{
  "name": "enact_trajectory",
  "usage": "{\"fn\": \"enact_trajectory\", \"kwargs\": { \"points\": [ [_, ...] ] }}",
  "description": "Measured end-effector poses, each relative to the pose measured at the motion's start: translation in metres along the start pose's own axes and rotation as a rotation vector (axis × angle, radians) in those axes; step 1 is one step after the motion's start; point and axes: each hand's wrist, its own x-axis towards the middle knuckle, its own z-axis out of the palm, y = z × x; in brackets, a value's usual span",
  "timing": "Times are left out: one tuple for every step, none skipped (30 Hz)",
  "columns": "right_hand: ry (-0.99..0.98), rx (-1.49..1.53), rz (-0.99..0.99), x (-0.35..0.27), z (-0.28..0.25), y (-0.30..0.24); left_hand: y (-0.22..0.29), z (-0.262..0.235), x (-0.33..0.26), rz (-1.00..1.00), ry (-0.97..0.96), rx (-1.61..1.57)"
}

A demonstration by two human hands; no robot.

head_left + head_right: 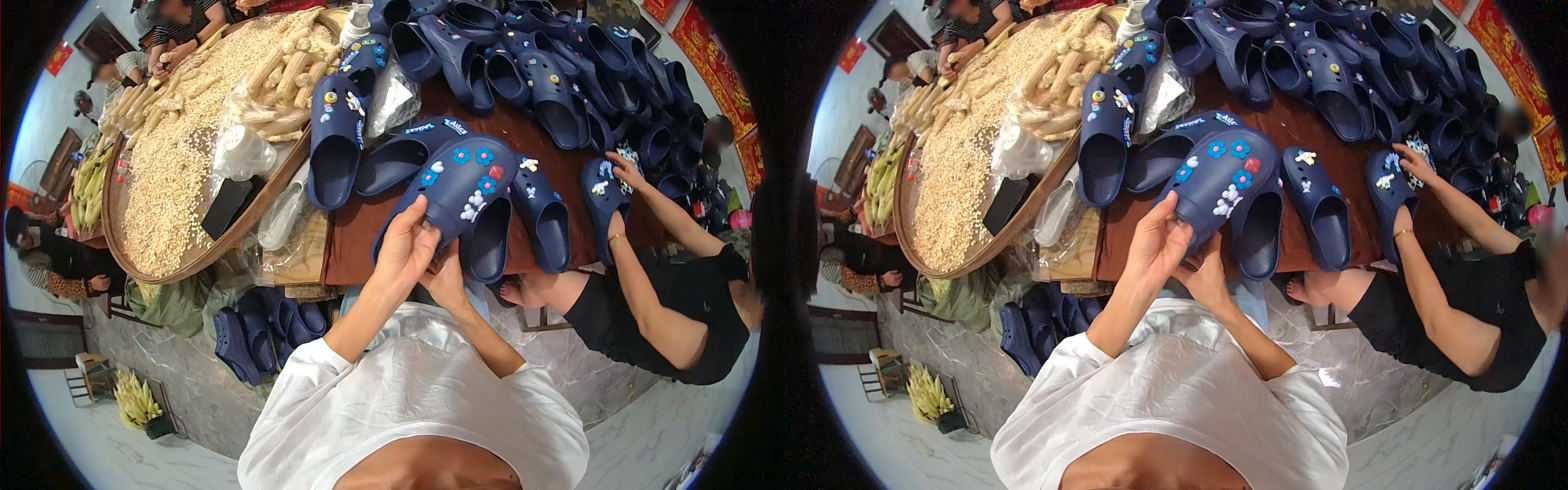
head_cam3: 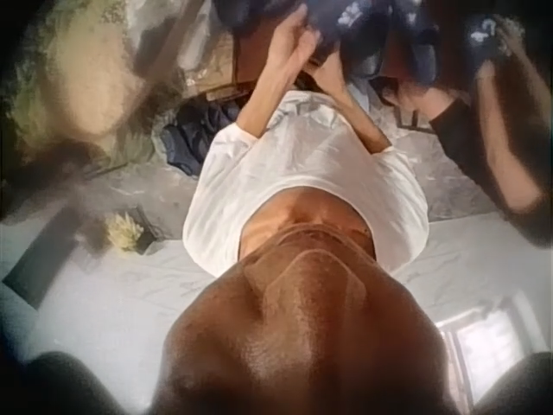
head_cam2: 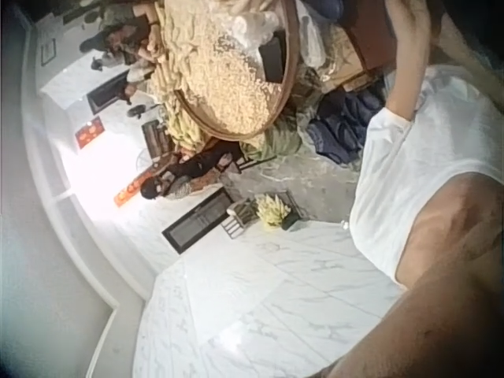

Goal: Manually attach decorative charms and labels to foam clogs/shoes.

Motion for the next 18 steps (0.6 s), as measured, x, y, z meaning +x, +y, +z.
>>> {"fn": "enact_trajectory", "kwargs": {
  "points": [
    [0.058, -0.078, -0.102, 0.003, -0.001, 0.007, -0.002, 0.005, 0.006, -0.018, 0.035, -0.043],
    [0.058, -0.077, -0.102, 0.006, -0.004, 0.007, -0.005, 0.01, 0.011, -0.038, 0.071, -0.086],
    [0.09, -0.17, -0.135, 0.012, -0.006, -0.001, -0.009, 0.013, 0.015, -0.011, 0.091, -0.105],
    [0.117, -0.262, -0.167, 0.018, -0.01, -0.007, -0.006, 0.012, 0.014, -0.012, 0.094, -0.105],
    [0.165, -0.355, -0.141, 0.022, -0.019, -0.01, -0.001, 0.01, 0.011, -0.069, -0.01, -0.051],
    [0.199, -0.375, -0.196, 0.028, -0.029, -0.013, 0.004, 0.008, 0.008, -0.129, -0.116, 0.002],
    [0.195, -0.37, -0.196, 0.037, -0.044, -0.017, 0.008, 0.007, -0.001, -0.093, -0.163, 0.21],
    [0.187, -0.365, -0.195, 0.047, -0.059, -0.02, 0.013, -0.002, -0.007, -0.09, -0.156, 0.207],
    [0.19, -0.337, -0.139, 0.055, -0.062, -0.037, 0.021, -0.018, -0.012, -0.029, -0.119, 0.406],
    [0.195, -0.311, -0.084, 0.065, -0.066, -0.054, 0.027, -0.031, -0.018, 0.028, -0.08, 0.606],
    [0.216, -0.353, -0.099, 0.079, -0.079, -0.058, 0.032, -0.041, -0.025, 0.099, -0.008, 0.731],
    [0.242, -0.396, -0.112, 0.092, -0.091, -0.062, 0.038, -0.059, -0.029, 0.102, 0.005, 0.728],
    [0.295, -0.449, -0.101, 0.104, -0.095, -0.067, 0.044, -0.086, -0.034, 0.188, 0.087, 0.766],
    [0.348, -0.505, -0.091, 0.118, -0.1, -0.073, 0.05, -0.105, -0.041, 0.272, 0.169, 0.801],
    [0.345, -0.543, -0.089, 0.136, -0.119, -0.07, 0.056, -0.115, -0.05, 0.292, 0.25, 0.818],
    [0.336, -0.576, -0.086, 0.155, -0.14, -0.061, 0.062, -0.124, -0.061, 0.315, 0.337, 0.836],
    [0.336, -0.582, -0.11, 0.175, -0.154, -0.055, 0.066, -0.138, -0.072, 0.351, 0.394, 0.837],
    [0.342, -0.59, -0.137, 0.195, -0.17, -0.05, 0.071, -0.155, -0.08, 0.371, 0.448, 0.849]
  ]
}}
